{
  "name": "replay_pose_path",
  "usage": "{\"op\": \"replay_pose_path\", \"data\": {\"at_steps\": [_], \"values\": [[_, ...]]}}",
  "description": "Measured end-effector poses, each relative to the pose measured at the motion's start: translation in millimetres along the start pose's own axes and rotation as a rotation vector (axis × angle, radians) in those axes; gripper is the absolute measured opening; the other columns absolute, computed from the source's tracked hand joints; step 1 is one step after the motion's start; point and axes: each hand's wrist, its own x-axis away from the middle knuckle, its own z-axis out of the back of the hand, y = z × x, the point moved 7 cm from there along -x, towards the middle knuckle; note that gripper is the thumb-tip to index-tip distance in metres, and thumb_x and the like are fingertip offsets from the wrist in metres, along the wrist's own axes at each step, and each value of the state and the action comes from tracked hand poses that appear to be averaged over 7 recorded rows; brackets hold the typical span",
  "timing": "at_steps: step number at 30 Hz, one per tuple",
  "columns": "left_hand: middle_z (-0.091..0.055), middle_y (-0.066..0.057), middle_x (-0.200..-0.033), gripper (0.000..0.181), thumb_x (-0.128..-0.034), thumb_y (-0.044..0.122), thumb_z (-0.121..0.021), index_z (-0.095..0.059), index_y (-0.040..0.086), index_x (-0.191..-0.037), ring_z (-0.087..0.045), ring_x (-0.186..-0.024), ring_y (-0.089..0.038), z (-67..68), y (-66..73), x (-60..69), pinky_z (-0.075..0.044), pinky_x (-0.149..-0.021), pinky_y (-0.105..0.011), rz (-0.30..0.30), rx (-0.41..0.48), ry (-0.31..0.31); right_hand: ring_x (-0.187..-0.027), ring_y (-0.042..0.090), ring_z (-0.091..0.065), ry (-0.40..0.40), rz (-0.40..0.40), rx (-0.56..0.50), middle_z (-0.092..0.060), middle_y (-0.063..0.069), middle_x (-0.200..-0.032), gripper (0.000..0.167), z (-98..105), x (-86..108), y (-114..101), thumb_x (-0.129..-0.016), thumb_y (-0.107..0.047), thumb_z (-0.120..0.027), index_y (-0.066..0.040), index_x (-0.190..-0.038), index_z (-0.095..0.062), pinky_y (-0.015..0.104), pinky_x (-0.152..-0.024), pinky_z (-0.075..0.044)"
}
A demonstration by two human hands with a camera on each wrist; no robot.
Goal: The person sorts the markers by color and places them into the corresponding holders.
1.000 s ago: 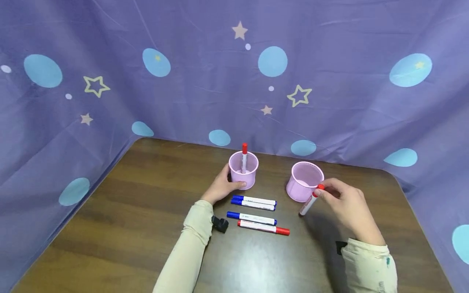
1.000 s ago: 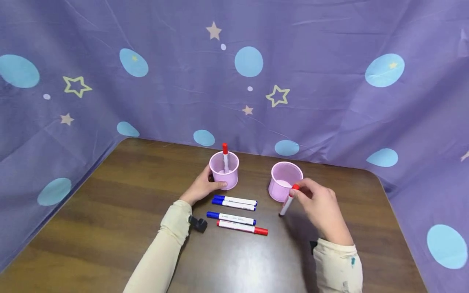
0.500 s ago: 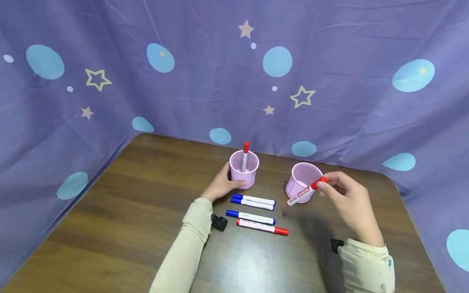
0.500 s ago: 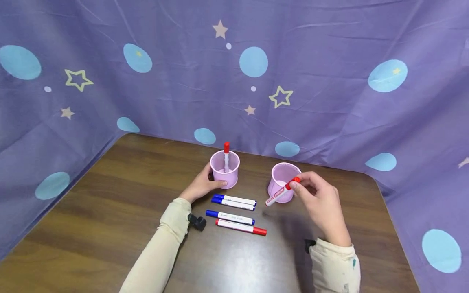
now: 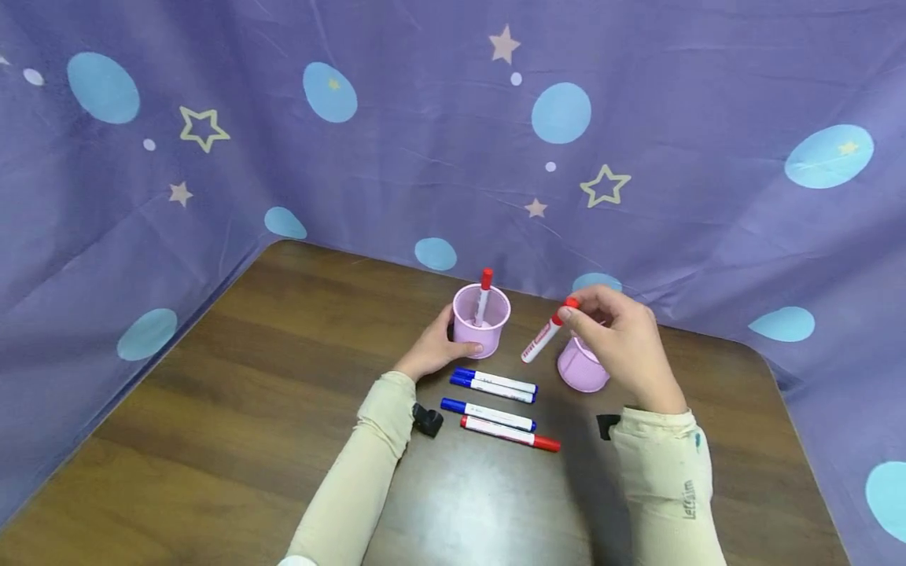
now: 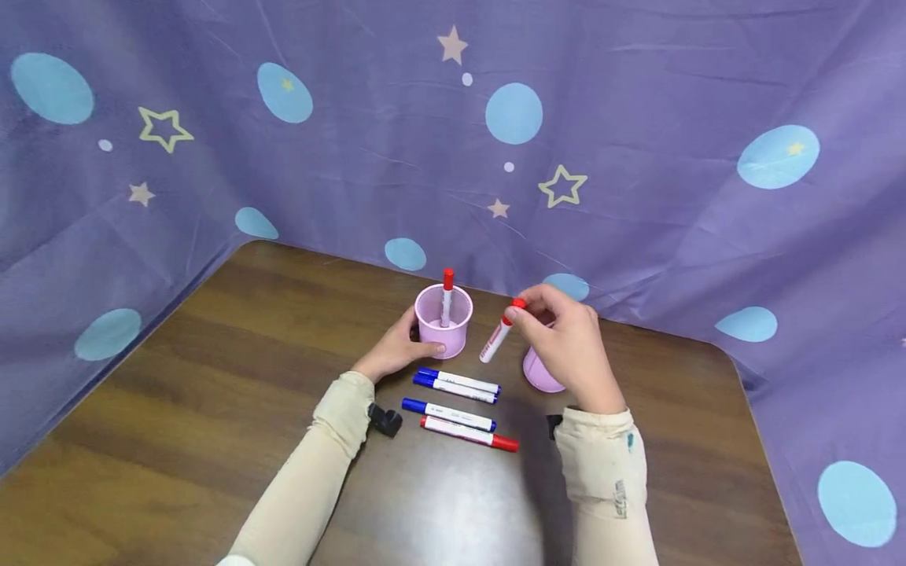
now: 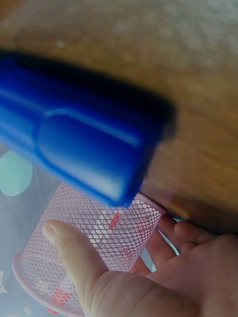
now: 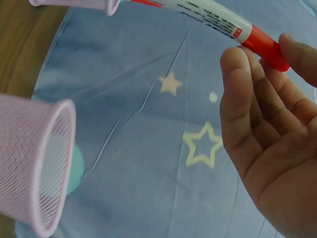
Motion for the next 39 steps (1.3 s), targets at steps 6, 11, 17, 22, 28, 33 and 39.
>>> {"op": "replay_pose_path", "data": {"at_steps": [6, 11, 17, 22, 28, 33, 39], "values": [[-0.049, -0.016, -0.147, 0.095, -0.0789, 0.023, -0.088, -0.033, 0.007, -0.155, -0.046, -0.134, -0.033, -0.7, 1.1, 0.2, -0.034, -0.113, -0.047, -0.003, -0.019, 0.002, -0.082, 0.015, -0.065, 0.050, 0.069, -0.018, -0.070, 0.001, -0.089, 0.011, -8, -26.1, -19, -0.089, -0.016, -0.078, -0.009, -0.097, -0.074, 0.025, -0.071, -0.050], [-0.050, -0.017, -0.146, 0.094, -0.0787, 0.025, -0.087, -0.034, 0.007, -0.154, -0.046, -0.133, -0.034, 1.6, 4.5, 0.9, -0.034, -0.112, -0.048, -0.003, -0.019, 0.005, -0.102, 0.018, -0.062, 0.068, 0.104, -0.055, -0.067, 0.006, -0.110, 0.014, -17, -44.1, -31, -0.088, -0.013, -0.079, -0.005, -0.098, -0.074, 0.031, -0.077, -0.054], [-0.049, -0.015, -0.148, 0.094, -0.0793, 0.028, -0.086, -0.033, 0.008, -0.155, -0.046, -0.134, -0.032, 0.6, 4.8, -0.8, -0.034, -0.112, -0.047, 0.004, -0.030, -0.008, -0.112, 0.030, -0.059, 0.039, 0.088, -0.111, -0.060, 0.013, -0.129, 0.016, -37, -59.8, -37, -0.088, -0.013, -0.080, -0.002, -0.098, -0.073, 0.044, -0.082, -0.055], [-0.049, -0.015, -0.147, 0.093, -0.0792, 0.029, -0.086, -0.035, 0.009, -0.154, -0.046, -0.134, -0.032, -0.4, 4.5, -2.5, -0.035, -0.112, -0.047, 0.004, -0.041, -0.011, -0.121, 0.033, -0.055, 0.017, 0.063, -0.100, -0.056, 0.015, -0.136, 0.018, -59, -66.5, -32, -0.087, -0.017, -0.080, -0.005, -0.099, -0.073, 0.050, -0.090, -0.052], [-0.051, -0.015, -0.146, 0.091, -0.0795, 0.030, -0.086, -0.035, 0.009, -0.153, -0.047, -0.133, -0.032, -0.2, 1.8, -2.1, -0.036, -0.111, -0.048, 0.003, -0.053, -0.006, -0.130, 0.038, -0.048, -0.026, 0.007, -0.097, -0.051, 0.018, -0.142, 0.019, -84, -69.8, -21, -0.088, -0.018, -0.079, -0.007, -0.102, -0.075, 0.054, -0.102, -0.044], [-0.049, -0.016, -0.147, 0.093, -0.0803, 0.029, -0.085, -0.033, 0.008, -0.154, -0.046, -0.134, -0.032, 0.8, -0.1, -2.5, -0.034, -0.112, -0.048, -0.008, -0.042, -0.005, -0.134, 0.040, -0.044, -0.065, -0.017, -0.103, -0.048, 0.019, -0.146, 0.022, -103, -73.8, -15, -0.089, -0.020, -0.079, -0.007, -0.106, -0.076, 0.056, -0.109, -0.034], [-0.048, -0.016, -0.148, 0.097, -0.0804, 0.031, -0.085, -0.030, 0.009, -0.157, -0.046, -0.134, -0.032, 1.3, -1.6, -2.0, -0.034, -0.113, -0.047, -0.001, -0.039, -0.011, -0.135, 0.045, -0.040, -0.122, -0.043, -0.068, -0.044, 0.021, -0.150, 0.027, -125, -76.4, -9, -0.089, -0.023, -0.077, -0.009, -0.112, -0.076, 0.058, -0.109, -0.034]]}}
